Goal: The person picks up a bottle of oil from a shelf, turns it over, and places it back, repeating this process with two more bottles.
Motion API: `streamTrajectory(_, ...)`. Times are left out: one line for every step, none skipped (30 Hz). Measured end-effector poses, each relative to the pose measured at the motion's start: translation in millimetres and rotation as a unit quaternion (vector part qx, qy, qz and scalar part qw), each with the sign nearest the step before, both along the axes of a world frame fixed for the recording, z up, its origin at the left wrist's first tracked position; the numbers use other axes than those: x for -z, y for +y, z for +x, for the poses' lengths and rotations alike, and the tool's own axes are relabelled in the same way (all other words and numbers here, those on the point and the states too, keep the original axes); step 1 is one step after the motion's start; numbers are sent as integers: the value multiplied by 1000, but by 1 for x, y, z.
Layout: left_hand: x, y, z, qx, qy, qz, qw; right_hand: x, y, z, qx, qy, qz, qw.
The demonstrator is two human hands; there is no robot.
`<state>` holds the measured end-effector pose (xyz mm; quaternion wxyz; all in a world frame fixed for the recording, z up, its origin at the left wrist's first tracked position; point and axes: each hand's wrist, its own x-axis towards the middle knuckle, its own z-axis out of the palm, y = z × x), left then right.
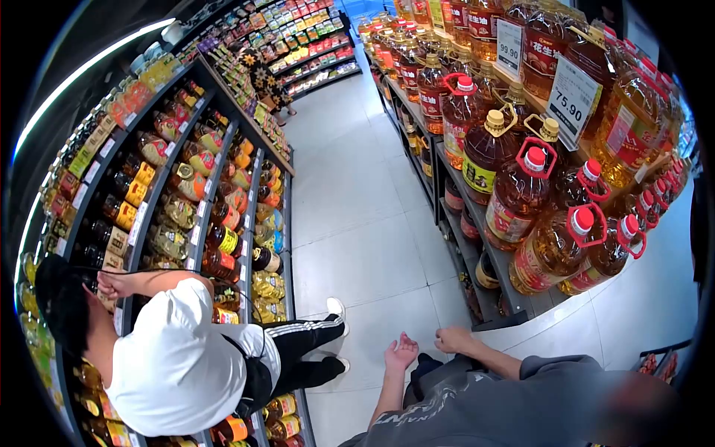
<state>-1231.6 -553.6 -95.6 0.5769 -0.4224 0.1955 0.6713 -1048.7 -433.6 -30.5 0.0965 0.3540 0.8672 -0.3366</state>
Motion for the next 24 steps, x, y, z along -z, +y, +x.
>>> streamTrajectory(-2, 4, -16, 6, -5, 1, 1000, -7, -7, -8, -7, -1, -19, 1000)
streamTrajectory(-2, 8, -31, -3, 1, -2, 1000, -11, -10, -13, -6, 2, -49, 999)
streamTrajectory(-5, 11, -42, -13, 6, -7, 1000, -10, -11, -15, 0, -4, -54, 999)
streamTrajectory(-7, 16, -52, -9, 1, -14, 1000, -6, -10, -16, 13, 7, -58, 998)
streamTrajectory(-9, 21, -62, -10, 0, 7, 1000, -3, -9, -18, 26, 19, -62, 998)
streamTrajectory(-12, 26, -69, -13, 0, 30, 999, -3, -5, -19, 53, 34, -41, 997)
streamTrajectory(-14, 32, -73, -11, -3, 26, 1000, -6, -1, -23, 55, 31, -44, 997)
streamTrajectory(-17, 38, -75, -3, -4, 35, 999, -10, 5, -26, 87, 24, -17, 996)
streamTrajectory(-20, 44, -78, 4, -5, 43, 999, -14, 10, -31, 117, 18, 10, 993)
streamTrajectory(-22, 51, -79, 5, -5, 42, 999, -21, 16, -36, 119, 18, 9, 993)
streamTrajectory(-24, 58, -78, 17, -9, 35, 999, -30, 20, -41, 144, 13, 8, 990)
streamTrajectory(-25, 63, -78, 29, -12, 30, 999, -34, 23, -48, 169, 10, 8, 986)
streamTrajectory(-27, 67, -78, 31, -9, 29, 999, -32, 26, -53, 170, 12, 7, 985)
streamTrajectory(-28, 73, -78, 40, -22, 40, 998, -27, 29, -57, 165, 26, 20, 986)
streamTrajectory(-29, 80, -79, 49, -34, 51, 997, -24, 33, -63, 160, 41, 34, 986)
streamTrajectory(-29, 86, -79, 53, -30, 53, 997, -23, 37, -71, 163, 45, 35, 985)
streamTrajectory(-27, 93, -80, 64, -34, 50, 996, -22, 41, -78, 158, 53, 27, 986)
streamTrajectory(-25, 100, -83, 76, -39, 47, 995, -20, 48, -86, 153, 60, 20, 986)
streamTrajectory(-23, 109, -86, 77, -37, 49, 995, -18, 56, -94, 154, 62, 22, 986)
streamTrajectory(-21, 118, -89, 85, -36, 38, 995, -16, 65, -103, 156, 67, 22, 985)
streamTrajectory(-17, 126, -93, 92, -35, 26, 995, -13, 75, -110, 158, 71, 22, 985)
streamTrajectory(-10, 135, -99, 95, -37, 24, 995, -5, 89, -118, 151, 76, 10, 986)
streamTrajectory(-10, 148, -105, 92, -35, 25, 995, 1, 106, -127, 149, 78, 10, 986)
streamTrajectory(-11, 158, -113, 95, -36, 18, 995, 6, 121, -138, 159, 84, 13, 984)
